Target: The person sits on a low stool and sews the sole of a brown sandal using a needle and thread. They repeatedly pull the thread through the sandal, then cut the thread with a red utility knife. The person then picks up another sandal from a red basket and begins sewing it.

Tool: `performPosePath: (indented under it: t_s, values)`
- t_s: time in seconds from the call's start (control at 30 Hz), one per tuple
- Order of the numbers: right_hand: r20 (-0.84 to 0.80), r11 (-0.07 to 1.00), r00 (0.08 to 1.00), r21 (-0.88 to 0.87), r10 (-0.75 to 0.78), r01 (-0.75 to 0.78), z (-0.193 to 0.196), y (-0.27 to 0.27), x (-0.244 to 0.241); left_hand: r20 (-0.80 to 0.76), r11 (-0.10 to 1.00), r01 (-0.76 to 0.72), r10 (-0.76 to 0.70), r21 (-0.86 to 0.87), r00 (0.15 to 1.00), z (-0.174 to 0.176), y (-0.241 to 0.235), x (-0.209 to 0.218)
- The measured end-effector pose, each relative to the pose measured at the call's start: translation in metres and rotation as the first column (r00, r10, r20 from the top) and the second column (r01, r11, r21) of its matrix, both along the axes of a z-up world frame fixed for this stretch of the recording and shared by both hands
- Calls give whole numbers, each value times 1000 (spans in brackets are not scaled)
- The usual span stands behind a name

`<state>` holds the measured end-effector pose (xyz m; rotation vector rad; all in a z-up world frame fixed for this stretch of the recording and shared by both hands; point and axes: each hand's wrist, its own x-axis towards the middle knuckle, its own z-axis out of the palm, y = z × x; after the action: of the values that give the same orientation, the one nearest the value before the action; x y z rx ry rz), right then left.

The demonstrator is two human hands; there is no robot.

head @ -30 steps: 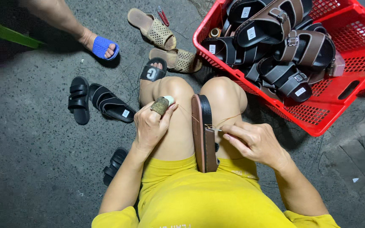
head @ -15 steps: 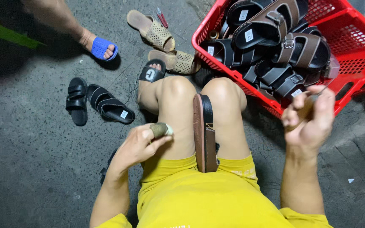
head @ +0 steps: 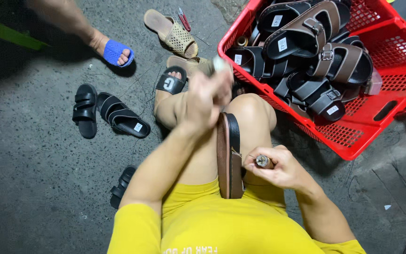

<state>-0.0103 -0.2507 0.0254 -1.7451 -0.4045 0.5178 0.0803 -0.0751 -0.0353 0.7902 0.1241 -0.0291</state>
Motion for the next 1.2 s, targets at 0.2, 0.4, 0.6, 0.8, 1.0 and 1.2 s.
performPosePath:
  t_s: [0.2, 0.4, 0.6, 0.8, 1.0, 1.2]
  values:
    - [226, 971, 961, -140, -158, 192, -26, 4, 4, -269, 984, -35, -14, -176, 963, 4, 19, 57]
    - [511, 863, 830, -499, 225, 74, -2, -15, -1, -85, 112, 98, -116, 989, 990, -5, 106, 6]
    - [562, 807, 758, -585, 331, 82, -5, -17, -2, 251, 92, -235, -440, 968, 862, 12, 96, -57]
    - [613, 786, 669, -614, 420, 69, 6, -14, 5, 181, 219, -60, -590, 974, 787, 16, 68, -74]
    - [569, 742, 687, -668, 453, 63, 4, -14, 8, 203, 256, -70, -542, 964, 815, 9, 63, -71]
    - [568, 694, 722, -699, 394, 172, -23, -8, -9, 185, 233, -86, -445, 969, 876, 7, 52, -72]
